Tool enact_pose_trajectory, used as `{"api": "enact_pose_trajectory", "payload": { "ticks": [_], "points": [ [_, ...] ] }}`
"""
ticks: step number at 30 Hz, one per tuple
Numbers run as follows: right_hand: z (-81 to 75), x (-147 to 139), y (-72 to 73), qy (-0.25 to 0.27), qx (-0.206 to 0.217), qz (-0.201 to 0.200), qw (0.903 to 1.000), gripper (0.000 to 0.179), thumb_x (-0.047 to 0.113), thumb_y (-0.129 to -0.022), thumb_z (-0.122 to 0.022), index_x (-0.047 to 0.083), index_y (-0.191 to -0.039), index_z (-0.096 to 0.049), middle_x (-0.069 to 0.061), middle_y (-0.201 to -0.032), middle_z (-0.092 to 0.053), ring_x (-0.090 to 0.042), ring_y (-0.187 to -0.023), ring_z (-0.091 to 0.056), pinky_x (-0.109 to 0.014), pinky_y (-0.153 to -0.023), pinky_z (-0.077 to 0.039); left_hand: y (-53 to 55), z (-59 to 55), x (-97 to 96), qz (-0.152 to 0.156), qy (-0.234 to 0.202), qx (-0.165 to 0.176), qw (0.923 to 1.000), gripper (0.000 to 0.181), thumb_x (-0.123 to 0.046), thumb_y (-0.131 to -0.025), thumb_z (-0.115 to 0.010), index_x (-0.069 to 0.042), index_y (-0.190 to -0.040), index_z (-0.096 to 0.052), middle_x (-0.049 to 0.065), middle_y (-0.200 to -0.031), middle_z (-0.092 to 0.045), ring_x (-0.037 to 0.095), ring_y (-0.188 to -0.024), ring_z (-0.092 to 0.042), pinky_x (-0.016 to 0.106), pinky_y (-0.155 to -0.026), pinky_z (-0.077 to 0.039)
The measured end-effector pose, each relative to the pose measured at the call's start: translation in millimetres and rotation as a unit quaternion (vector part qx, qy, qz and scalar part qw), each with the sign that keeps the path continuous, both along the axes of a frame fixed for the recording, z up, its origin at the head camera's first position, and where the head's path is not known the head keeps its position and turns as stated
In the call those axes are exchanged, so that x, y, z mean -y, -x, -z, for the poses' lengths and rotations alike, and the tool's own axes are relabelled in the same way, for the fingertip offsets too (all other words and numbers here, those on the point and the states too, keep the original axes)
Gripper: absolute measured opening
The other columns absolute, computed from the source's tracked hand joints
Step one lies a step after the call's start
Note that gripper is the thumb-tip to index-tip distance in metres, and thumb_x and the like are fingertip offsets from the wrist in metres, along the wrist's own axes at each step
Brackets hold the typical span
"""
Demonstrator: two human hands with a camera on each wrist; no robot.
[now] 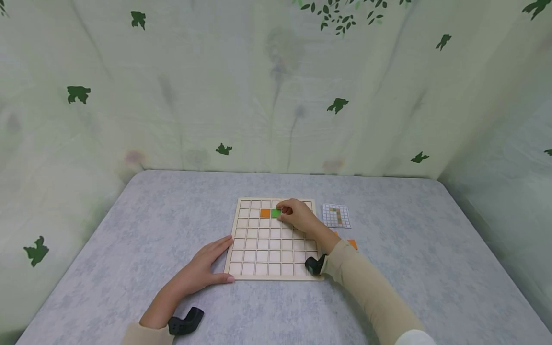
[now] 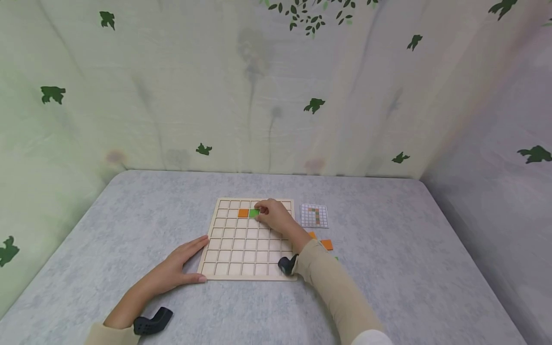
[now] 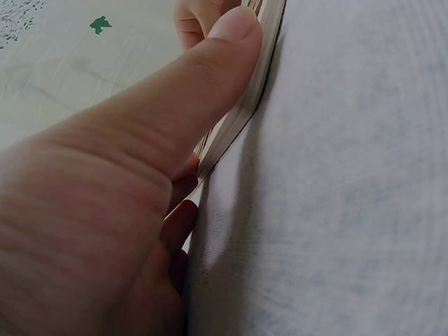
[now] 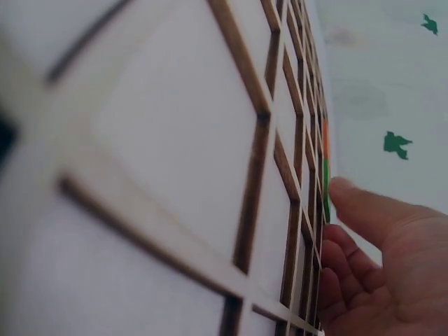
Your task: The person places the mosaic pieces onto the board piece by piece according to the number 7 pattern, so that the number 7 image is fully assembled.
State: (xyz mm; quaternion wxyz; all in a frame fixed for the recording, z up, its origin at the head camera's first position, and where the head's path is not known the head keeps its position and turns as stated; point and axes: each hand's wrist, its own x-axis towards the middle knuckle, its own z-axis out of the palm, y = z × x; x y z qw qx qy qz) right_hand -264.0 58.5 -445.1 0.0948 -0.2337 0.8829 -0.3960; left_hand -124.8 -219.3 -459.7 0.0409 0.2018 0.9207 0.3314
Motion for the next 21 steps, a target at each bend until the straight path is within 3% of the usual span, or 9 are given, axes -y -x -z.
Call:
{"api": "enact_pose_trajectory", "payload": {
  "ticks": [4,10,15,21],
  "points": [
    [-5.6,-4.1,-4.6,0.045,0.008,0.015,0.9988,0.039,0.017,-0.086,-0.063,0.008,-0.123,-0.055,-0.002,-0.102,-0.055,-0.015,-0.089,-0.051,-0.03,-0.075,-0.044,-0.6,-1.6,0.0,0.001,-0.001,0.002,1.0,0.095,-0.052,-0.068,-0.07,-0.006,-0.14,-0.031,0.01,-0.145,-0.026,0.034,-0.129,-0.023,0.055,-0.099,-0.02],
    [-21.4,-15.3,-17.8,0.113,-0.016,0.015,0.9933,0.045,0.019,-0.085,-0.063,0.005,-0.126,-0.051,-0.014,-0.113,-0.054,-0.027,-0.101,-0.051,-0.034,-0.083,-0.043,-0.8,-2.7,-0.3,0.001,0.001,0.007,1.0,0.095,-0.053,-0.068,-0.069,-0.006,-0.14,-0.03,0.01,-0.145,-0.026,0.034,-0.129,-0.023,0.055,-0.099,-0.02],
    [-32.8,-36.4,-33.2,0.15,-0.041,0.012,0.9878,0.049,0.02,-0.083,-0.065,0.007,-0.127,-0.05,-0.016,-0.119,-0.051,-0.028,-0.107,-0.048,-0.04,-0.088,-0.041,0.0,-2.5,-0.5,0.002,0.003,0.01,0.9999,0.095,-0.054,-0.068,-0.069,-0.006,-0.141,-0.03,0.01,-0.145,-0.025,0.034,-0.129,-0.022,0.055,-0.099,-0.02],
    [-36.4,-75.2,-50.8,0.133,-0.074,0.021,0.9881,0.05,0.02,-0.082,-0.066,0.005,-0.127,-0.049,-0.013,-0.122,-0.05,-0.023,-0.107,-0.048,-0.04,-0.091,-0.039,-0.6,-2.7,0.0,0.0,0.001,0.01,1.0,0.095,-0.054,-0.068,-0.069,-0.006,-0.14,-0.03,0.01,-0.145,-0.026,0.034,-0.129,-0.023,0.055,-0.099,-0.02]
  ]
}}
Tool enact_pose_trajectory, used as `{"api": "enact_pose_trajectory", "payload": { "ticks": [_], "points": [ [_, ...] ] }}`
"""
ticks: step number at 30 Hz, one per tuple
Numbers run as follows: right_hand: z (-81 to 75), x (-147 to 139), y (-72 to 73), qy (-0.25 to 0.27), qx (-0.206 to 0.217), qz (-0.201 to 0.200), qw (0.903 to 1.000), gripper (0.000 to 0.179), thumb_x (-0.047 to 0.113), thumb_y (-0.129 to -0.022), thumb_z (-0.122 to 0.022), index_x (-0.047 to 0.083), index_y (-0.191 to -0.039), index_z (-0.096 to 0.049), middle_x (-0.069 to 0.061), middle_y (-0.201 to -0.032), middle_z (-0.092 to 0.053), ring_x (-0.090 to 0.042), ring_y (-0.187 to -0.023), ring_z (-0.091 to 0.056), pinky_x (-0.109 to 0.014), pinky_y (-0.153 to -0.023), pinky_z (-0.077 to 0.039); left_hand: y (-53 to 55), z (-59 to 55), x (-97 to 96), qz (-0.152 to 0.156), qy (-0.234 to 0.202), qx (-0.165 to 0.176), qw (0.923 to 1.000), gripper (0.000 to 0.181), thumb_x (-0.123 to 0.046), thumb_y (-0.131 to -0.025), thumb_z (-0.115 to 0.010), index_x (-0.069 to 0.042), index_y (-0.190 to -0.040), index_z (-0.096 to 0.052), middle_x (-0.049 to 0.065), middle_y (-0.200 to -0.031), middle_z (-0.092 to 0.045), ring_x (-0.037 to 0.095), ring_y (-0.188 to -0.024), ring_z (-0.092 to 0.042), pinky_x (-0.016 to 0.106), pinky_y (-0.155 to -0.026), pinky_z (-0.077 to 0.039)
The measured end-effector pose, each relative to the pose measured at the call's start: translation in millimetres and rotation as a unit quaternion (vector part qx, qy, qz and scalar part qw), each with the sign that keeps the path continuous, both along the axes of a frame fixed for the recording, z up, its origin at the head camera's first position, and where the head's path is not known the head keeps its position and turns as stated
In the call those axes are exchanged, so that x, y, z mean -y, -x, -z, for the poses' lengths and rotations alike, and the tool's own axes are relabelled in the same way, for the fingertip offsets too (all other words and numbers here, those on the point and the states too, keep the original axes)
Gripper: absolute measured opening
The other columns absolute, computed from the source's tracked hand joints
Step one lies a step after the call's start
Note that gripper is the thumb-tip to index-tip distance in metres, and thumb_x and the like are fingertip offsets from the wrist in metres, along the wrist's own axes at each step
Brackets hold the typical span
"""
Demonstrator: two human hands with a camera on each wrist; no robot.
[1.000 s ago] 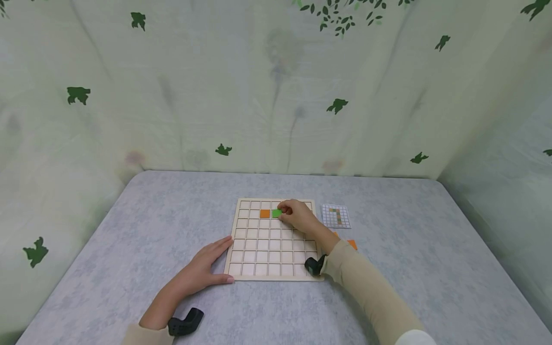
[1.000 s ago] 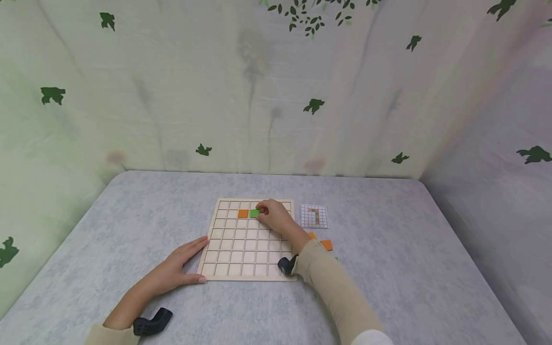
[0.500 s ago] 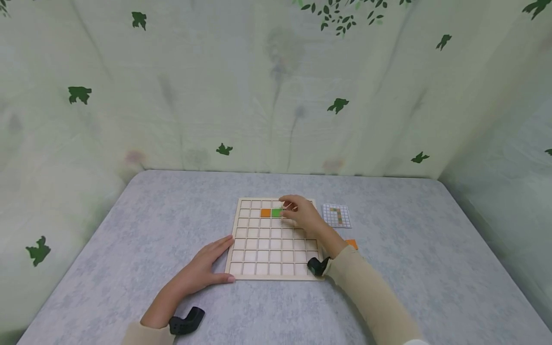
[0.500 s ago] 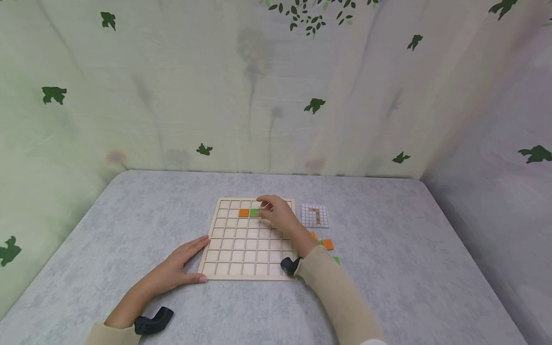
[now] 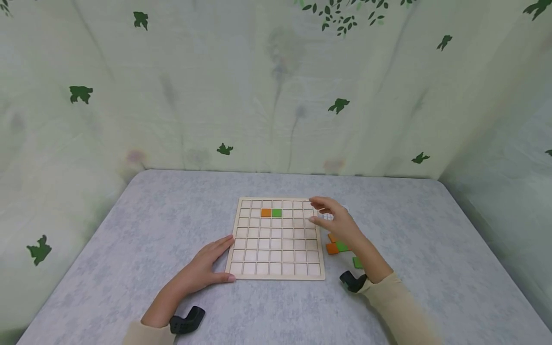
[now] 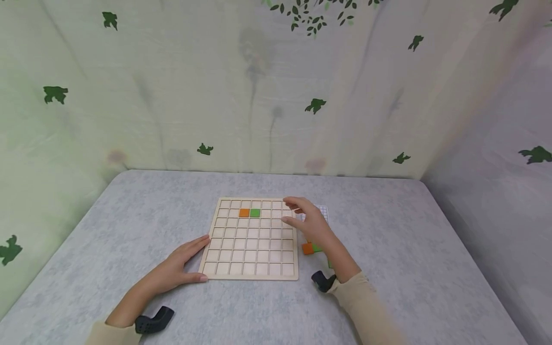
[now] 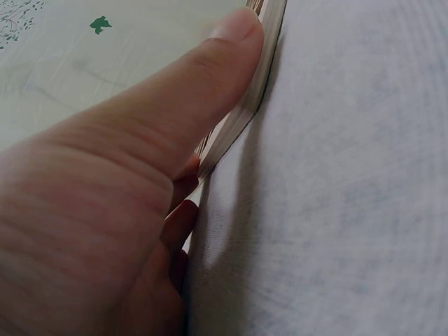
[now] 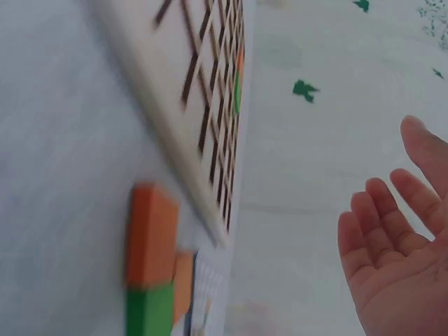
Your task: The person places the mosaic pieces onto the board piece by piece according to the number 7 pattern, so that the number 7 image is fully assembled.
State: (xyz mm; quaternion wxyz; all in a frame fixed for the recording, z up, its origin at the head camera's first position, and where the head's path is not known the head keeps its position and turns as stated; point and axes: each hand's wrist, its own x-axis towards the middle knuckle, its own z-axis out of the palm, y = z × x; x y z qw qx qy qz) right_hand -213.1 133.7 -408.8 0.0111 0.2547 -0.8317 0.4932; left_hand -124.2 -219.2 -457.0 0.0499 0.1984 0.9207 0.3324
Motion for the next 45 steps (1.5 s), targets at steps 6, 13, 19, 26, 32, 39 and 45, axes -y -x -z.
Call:
{"api": "enact_pose_trajectory", "payload": {
  "ticks": [6,13,19,26,32,39,45],
  "points": [
    [8.3,-37.5,-15.3,-0.02,-0.008,0.027,0.9994,0.049,0.016,-0.081,-0.067,0.007,-0.127,-0.049,-0.013,-0.12,-0.051,-0.026,-0.106,-0.048,-0.043,-0.09,-0.039,0.1,0.5,-0.3,0.0,0.0,0.001,1.0,0.095,-0.054,-0.068,-0.069,-0.006,-0.14,-0.03,0.01,-0.145,-0.026,0.034,-0.13,-0.023,0.055,-0.099,-0.02],
    [23.2,-67.4,-29.0,-0.051,0.024,0.055,0.9969,0.049,0.019,-0.082,-0.067,0.005,-0.125,-0.05,-0.011,-0.119,-0.052,-0.027,-0.105,-0.048,-0.046,-0.089,-0.04,0.5,1.8,0.2,0.0,-0.001,0.0,1.0,0.095,-0.054,-0.068,-0.069,-0.006,-0.14,-0.031,0.01,-0.144,-0.026,0.034,-0.129,-0.023,0.055,-0.099,-0.02],
    [38.3,-86.4,-34.5,-0.076,0.063,0.062,0.9932,0.048,0.014,-0.079,-0.069,0.004,-0.123,-0.053,-0.012,-0.117,-0.055,-0.028,-0.103,-0.05,-0.046,-0.087,-0.04,1.1,2.4,0.0,0.002,-0.002,-0.001,1.0,0.095,-0.055,-0.068,-0.068,-0.006,-0.14,-0.031,0.01,-0.144,-0.026,0.034,-0.129,-0.023,0.055,-0.099,-0.02],
    [47.1,-94.6,-34.1,-0.128,0.067,0.055,0.9879,0.037,0.012,-0.079,-0.069,0.003,-0.114,-0.059,-0.01,-0.113,-0.057,-0.027,-0.104,-0.052,-0.046,-0.088,-0.04,1.3,3.0,0.0,0.004,-0.003,-0.004,1.0,0.095,-0.055,-0.068,-0.068,-0.006,-0.14,-0.031,0.01,-0.144,-0.026,0.034,-0.129,-0.023,0.055,-0.099,-0.02],
    [42.3,-94.4,-33.1,-0.17,0.05,0.054,0.9827,0.023,0.01,-0.08,-0.068,0.004,-0.101,-0.063,-0.007,-0.101,-0.056,-0.023,-0.092,-0.052,-0.042,-0.082,-0.043,1.4,3.5,0.3,0.002,0.001,-0.007,1.0,0.096,-0.055,-0.068,-0.069,-0.006,-0.14,-0.031,0.01,-0.144,-0.026,0.034,-0.129,-0.023,0.055,-0.099,-0.02],
    [27.3,-85.5,-31.0,-0.181,0.06,0.075,0.9788,0.027,0.016,-0.081,-0.068,0.002,-0.103,-0.061,-0.006,-0.097,-0.059,-0.02,-0.085,-0.055,-0.037,-0.075,-0.047,1.2,3.3,-0.1,0.002,-0.001,-0.007,1.0,0.096,-0.054,-0.067,-0.069,-0.006,-0.14,-0.031,0.01,-0.144,-0.026,0.034,-0.129,-0.023,0.055,-0.099,-0.02],
    [10.0,-64.6,-21.4,-0.15,0.009,0.056,0.9872,0.031,0.017,-0.083,-0.066,0.003,-0.109,-0.06,-0.006,-0.104,-0.059,-0.02,-0.089,-0.055,-0.036,-0.076,-0.047,0.9,3.4,0.3,0.001,0.0,-0.008,1.0,0.095,-0.055,-0.068,-0.068,-0.006,-0.14,-0.03,0.01,-0.145,-0.026,0.034,-0.129,-0.023,0.055,-0.099,-0.02]
  ]
}}
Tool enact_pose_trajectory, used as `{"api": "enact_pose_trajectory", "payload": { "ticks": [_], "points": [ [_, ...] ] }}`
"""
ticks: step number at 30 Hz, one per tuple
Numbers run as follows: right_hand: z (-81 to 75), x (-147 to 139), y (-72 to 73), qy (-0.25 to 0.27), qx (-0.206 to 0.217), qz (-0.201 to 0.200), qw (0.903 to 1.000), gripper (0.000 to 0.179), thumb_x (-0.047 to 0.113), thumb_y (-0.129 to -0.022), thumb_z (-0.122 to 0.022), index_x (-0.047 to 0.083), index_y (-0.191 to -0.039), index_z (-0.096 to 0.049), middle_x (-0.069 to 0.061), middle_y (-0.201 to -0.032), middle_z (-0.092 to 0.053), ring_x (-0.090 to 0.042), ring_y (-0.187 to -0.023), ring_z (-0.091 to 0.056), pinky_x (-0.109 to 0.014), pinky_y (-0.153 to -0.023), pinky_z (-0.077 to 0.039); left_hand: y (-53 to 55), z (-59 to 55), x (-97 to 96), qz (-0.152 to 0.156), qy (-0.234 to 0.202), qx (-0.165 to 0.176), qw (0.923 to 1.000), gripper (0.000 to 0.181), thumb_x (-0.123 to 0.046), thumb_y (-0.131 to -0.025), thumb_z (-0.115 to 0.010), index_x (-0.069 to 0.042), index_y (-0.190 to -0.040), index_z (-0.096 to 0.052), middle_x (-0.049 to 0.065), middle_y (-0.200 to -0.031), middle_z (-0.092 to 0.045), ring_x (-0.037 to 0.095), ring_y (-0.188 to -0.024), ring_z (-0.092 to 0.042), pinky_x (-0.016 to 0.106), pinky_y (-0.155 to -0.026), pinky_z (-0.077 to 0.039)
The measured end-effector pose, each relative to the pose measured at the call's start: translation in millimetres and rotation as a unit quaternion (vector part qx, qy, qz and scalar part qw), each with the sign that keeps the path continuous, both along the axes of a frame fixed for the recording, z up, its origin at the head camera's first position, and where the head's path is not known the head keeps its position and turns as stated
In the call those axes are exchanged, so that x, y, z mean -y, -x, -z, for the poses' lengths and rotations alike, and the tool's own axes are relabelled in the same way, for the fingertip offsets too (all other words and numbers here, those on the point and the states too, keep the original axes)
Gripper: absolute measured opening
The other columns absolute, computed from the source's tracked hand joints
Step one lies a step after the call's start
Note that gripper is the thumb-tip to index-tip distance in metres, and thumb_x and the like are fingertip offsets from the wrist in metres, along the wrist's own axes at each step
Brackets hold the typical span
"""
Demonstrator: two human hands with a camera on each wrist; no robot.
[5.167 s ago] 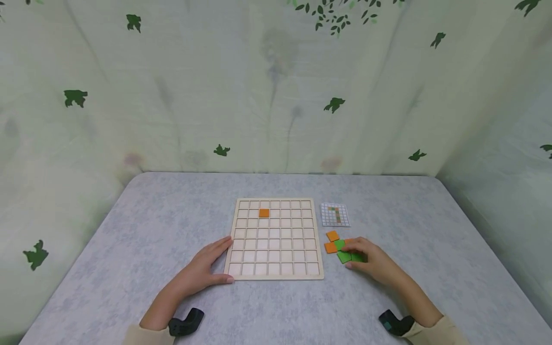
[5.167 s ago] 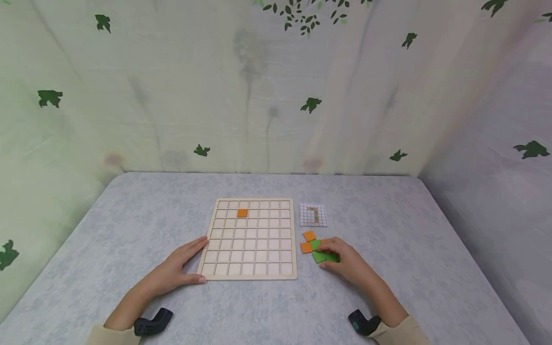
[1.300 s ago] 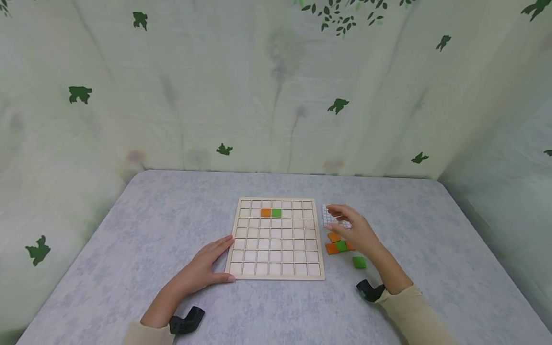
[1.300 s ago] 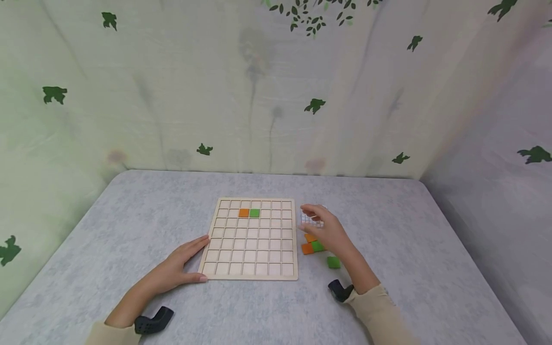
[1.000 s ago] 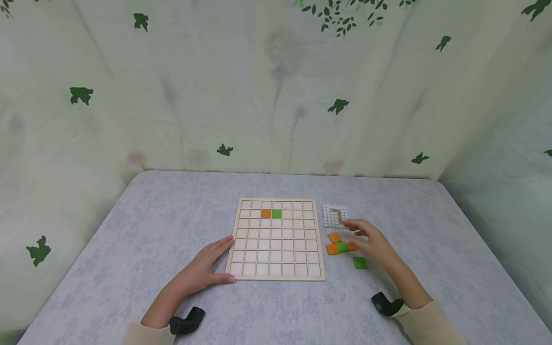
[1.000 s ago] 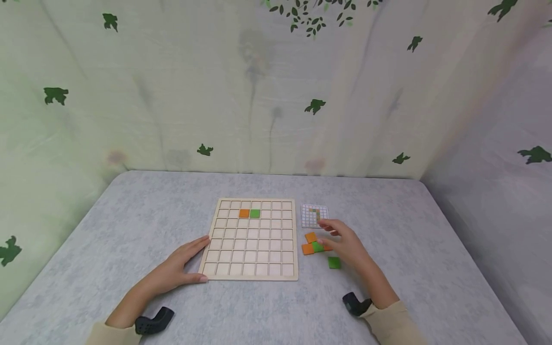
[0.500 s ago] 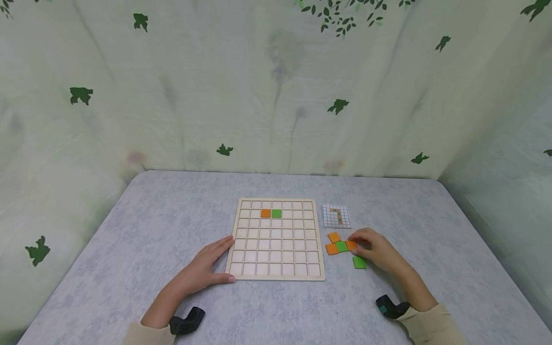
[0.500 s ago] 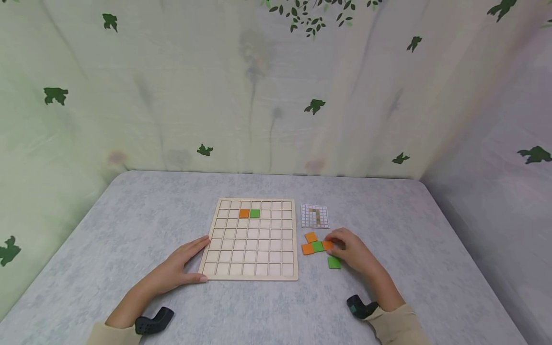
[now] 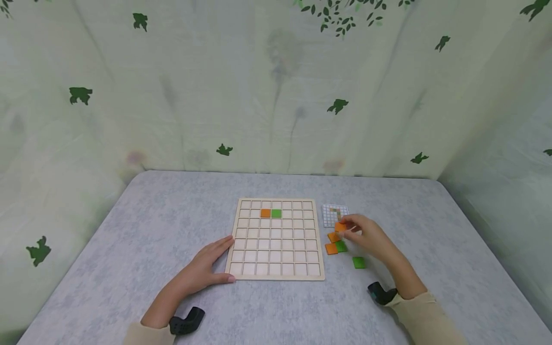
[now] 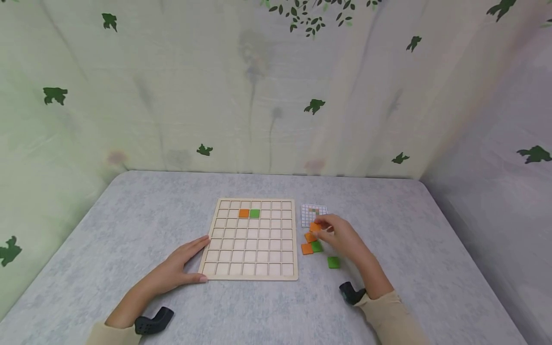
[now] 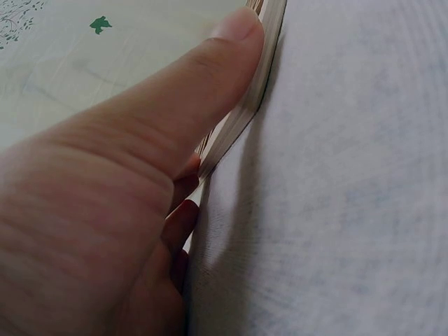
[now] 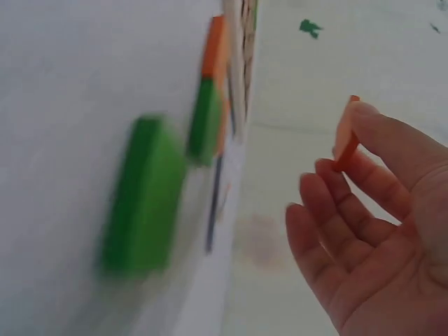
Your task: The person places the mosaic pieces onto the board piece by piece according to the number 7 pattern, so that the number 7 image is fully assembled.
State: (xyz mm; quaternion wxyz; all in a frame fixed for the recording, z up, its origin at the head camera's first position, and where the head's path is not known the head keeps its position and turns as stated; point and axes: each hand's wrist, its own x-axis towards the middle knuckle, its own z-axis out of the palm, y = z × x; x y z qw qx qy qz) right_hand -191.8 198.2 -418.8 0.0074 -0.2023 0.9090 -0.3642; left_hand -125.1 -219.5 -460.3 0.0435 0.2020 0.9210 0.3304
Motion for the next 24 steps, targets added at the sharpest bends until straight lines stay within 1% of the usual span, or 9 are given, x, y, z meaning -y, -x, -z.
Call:
{"api": "enact_pose_trajectory", "payload": {
  "ticks": [5,7,11,15,17,22,24],
  "points": [
    [-13.7,30.7,15.2,0.044,-0.05,-0.03,0.9973,0.032,0.022,-0.083,-0.064,0.006,-0.111,-0.06,-0.004,-0.105,-0.058,-0.02,-0.091,-0.054,-0.036,-0.078,-0.047,-0.1,0.4,0.4,-0.001,0.003,-0.002,1.0,0.096,-0.056,-0.068,-0.068,-0.006,-0.14,-0.031,0.01,-0.144,-0.026,0.034,-0.129,-0.023,0.055,-0.099,-0.02],
    [-17.2,45.2,22.8,0.061,-0.064,-0.039,0.9953,0.032,0.024,-0.084,-0.064,0.006,-0.111,-0.06,-0.004,-0.105,-0.058,-0.02,-0.092,-0.054,-0.037,-0.078,-0.047,-0.2,0.4,0.5,-0.001,0.002,-0.002,1.0,0.096,-0.056,-0.067,-0.068,-0.006,-0.14,-0.031,0.01,-0.144,-0.026,0.034,-0.129,-0.023,0.055,-0.099,-0.02],
    [-19.0,72.6,38.4,0.094,-0.07,-0.048,0.992,0.032,0.023,-0.084,-0.064,0.007,-0.111,-0.061,-0.004,-0.104,-0.058,-0.019,-0.092,-0.054,-0.035,-0.078,-0.047,-0.4,-0.2,0.8,-0.001,0.001,0.002,1.0,0.096,-0.055,-0.067,-0.069,-0.007,-0.141,-0.03,0.01,-0.145,-0.026,0.034,-0.129,-0.023,0.054,-0.099,-0.02],
    [-11.9,93.6,51.5,0.108,-0.051,-0.046,0.9918,0.032,0.023,-0.084,-0.063,0.007,-0.112,-0.061,-0.004,-0.104,-0.058,-0.018,-0.091,-0.054,-0.032,-0.078,-0.047,-0.2,-1.6,0.5,0.0,0.005,0.006,1.0,0.096,-0.055,-0.067,-0.069,-0.007,-0.141,-0.03,0.01,-0.145,-0.026,0.034,-0.129,-0.023,0.054,-0.099,-0.02],
    [-6.3,101.9,56.4,0.111,-0.033,-0.042,0.9924,0.032,0.021,-0.085,-0.063,0.008,-0.113,-0.061,-0.004,-0.105,-0.057,-0.017,-0.092,-0.054,-0.031,-0.078,-0.047,-0.1,-2.0,0.5,0.0,0.005,0.007,1.0,0.096,-0.055,-0.068,-0.069,-0.007,-0.141,-0.03,0.01,-0.145,-0.025,0.034,-0.13,-0.022,0.054,-0.099,-0.02],
    [13.1,115.3,64.8,0.107,0.006,-0.032,0.9937,0.031,0.014,-0.085,-0.063,0.004,-0.114,-0.06,-0.007,-0.106,-0.058,-0.019,-0.091,-0.055,-0.03,-0.078,-0.047,-0.3,-1.7,0.6,0.0,0.0,0.006,1.0,0.095,-0.054,-0.068,-0.069,-0.007,-0.141,-0.03,0.01,-0.145,-0.025,0.034,-0.13,-0.022,0.055,-0.099,-0.02],
    [21.0,117.7,66.6,0.101,0.023,-0.028,0.9943,0.03,0.014,-0.084,-0.064,0.004,-0.113,-0.06,-0.006,-0.104,-0.058,-0.018,-0.09,-0.055,-0.03,-0.077,-0.047,-0.4,-1.5,0.6,0.0,-0.001,0.005,1.0,0.095,-0.054,-0.068,-0.069,-0.006,-0.141,-0.03,0.01,-0.145,-0.026,0.034,-0.13,-0.023,0.055,-0.099,-0.02]
  ]
}}
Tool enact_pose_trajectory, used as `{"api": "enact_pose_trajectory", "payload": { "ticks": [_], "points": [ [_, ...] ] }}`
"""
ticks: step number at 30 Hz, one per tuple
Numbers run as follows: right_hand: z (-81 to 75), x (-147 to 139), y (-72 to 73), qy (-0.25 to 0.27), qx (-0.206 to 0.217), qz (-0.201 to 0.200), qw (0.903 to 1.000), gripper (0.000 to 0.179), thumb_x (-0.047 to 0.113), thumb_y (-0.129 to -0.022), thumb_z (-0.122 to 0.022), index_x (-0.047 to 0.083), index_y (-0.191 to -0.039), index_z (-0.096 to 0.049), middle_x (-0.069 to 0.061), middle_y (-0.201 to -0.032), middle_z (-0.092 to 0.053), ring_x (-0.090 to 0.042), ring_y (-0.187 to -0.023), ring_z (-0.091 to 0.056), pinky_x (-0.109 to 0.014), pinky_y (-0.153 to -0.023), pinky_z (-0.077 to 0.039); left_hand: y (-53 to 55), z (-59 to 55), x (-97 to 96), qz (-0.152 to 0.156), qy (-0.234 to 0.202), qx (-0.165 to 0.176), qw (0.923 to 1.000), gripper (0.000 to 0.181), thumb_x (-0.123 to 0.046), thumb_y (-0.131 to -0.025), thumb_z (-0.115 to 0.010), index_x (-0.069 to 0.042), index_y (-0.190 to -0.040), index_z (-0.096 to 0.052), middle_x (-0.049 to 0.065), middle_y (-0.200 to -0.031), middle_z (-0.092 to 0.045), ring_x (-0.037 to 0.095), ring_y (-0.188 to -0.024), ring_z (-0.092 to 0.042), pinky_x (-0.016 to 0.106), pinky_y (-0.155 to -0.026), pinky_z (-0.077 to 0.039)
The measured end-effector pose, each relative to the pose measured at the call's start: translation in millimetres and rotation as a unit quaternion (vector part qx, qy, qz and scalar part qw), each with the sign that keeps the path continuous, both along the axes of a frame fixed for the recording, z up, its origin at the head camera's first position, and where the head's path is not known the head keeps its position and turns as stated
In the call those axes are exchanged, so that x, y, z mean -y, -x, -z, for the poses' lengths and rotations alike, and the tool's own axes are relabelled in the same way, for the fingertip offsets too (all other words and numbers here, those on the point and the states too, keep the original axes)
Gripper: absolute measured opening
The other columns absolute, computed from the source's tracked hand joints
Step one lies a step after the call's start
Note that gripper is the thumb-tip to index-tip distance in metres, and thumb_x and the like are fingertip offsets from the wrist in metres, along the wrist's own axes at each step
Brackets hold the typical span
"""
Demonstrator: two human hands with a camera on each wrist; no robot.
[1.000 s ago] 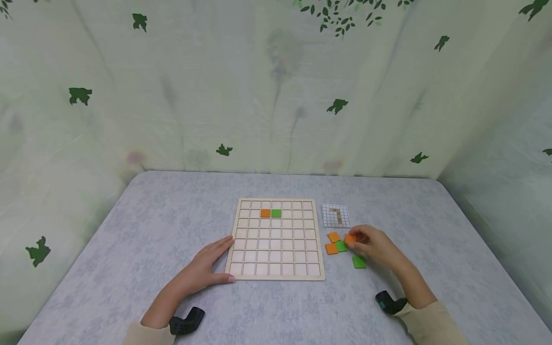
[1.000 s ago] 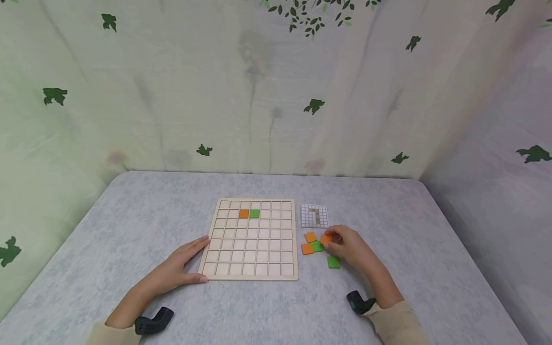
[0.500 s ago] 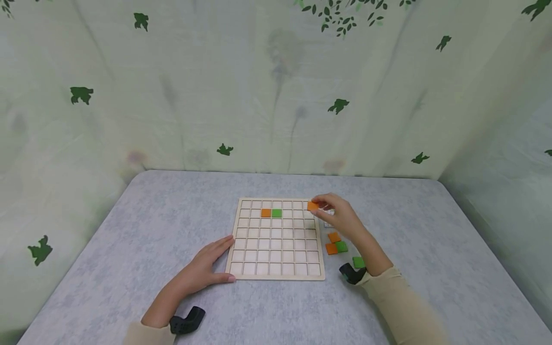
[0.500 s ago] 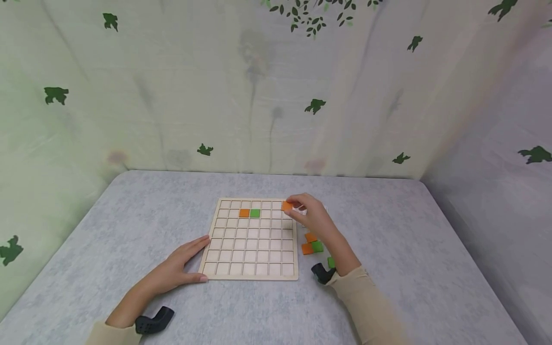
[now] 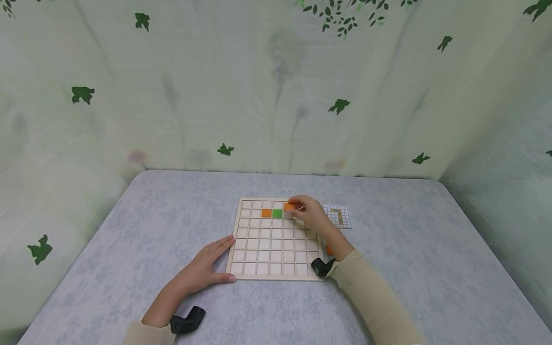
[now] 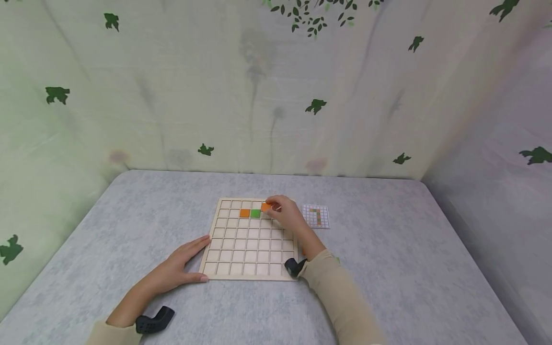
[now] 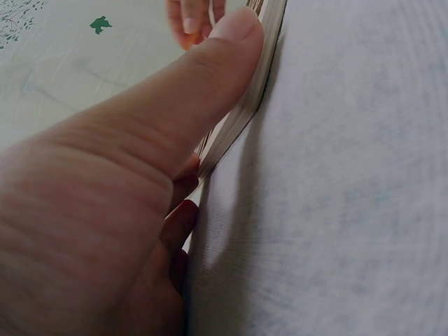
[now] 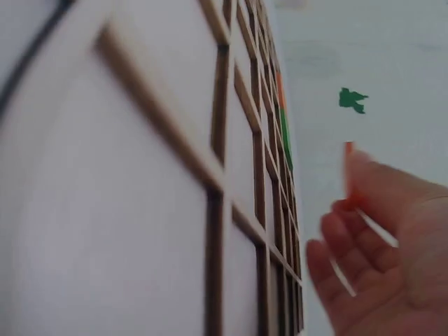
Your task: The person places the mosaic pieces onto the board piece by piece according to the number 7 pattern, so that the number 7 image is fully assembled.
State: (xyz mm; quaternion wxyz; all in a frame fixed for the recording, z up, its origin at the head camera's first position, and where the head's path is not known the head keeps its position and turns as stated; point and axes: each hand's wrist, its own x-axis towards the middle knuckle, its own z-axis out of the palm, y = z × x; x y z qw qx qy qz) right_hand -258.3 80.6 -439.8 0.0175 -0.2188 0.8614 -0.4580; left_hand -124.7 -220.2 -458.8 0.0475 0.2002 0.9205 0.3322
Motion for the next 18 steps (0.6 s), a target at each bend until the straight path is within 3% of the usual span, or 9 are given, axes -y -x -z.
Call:
{"api": "enact_pose_trajectory", "payload": {
  "ticks": [5,18],
  "points": [
    [12.4,2.1,1.8,-0.018,0.028,0.015,0.9993,0.026,0.017,-0.083,-0.065,0.008,-0.108,-0.062,-0.002,-0.097,-0.058,-0.014,-0.086,-0.054,-0.028,-0.074,-0.047,0.2,0.2,-0.1,-0.001,-0.002,0.001,1.0,0.096,-0.053,-0.067,-0.07,-0.006,-0.141,-0.03,0.01,-0.145,-0.026,0.034,-0.129,-0.023,0.054,-0.099,-0.02],
    [12.1,7.3,3.0,-0.073,0.006,0.009,0.9973,0.02,0.016,-0.083,-0.066,0.011,-0.102,-0.066,-0.002,-0.092,-0.053,-0.017,-0.08,-0.047,-0.031,-0.071,-0.043,0.7,2.2,0.6,0.002,-0.004,0.0,1.0,0.095,-0.053,-0.068,-0.069,-0.007,-0.141,-0.03,0.009,-0.145,-0.024,0.034,-0.13,-0.021,0.055,-0.099,-0.019]
  ]
}}
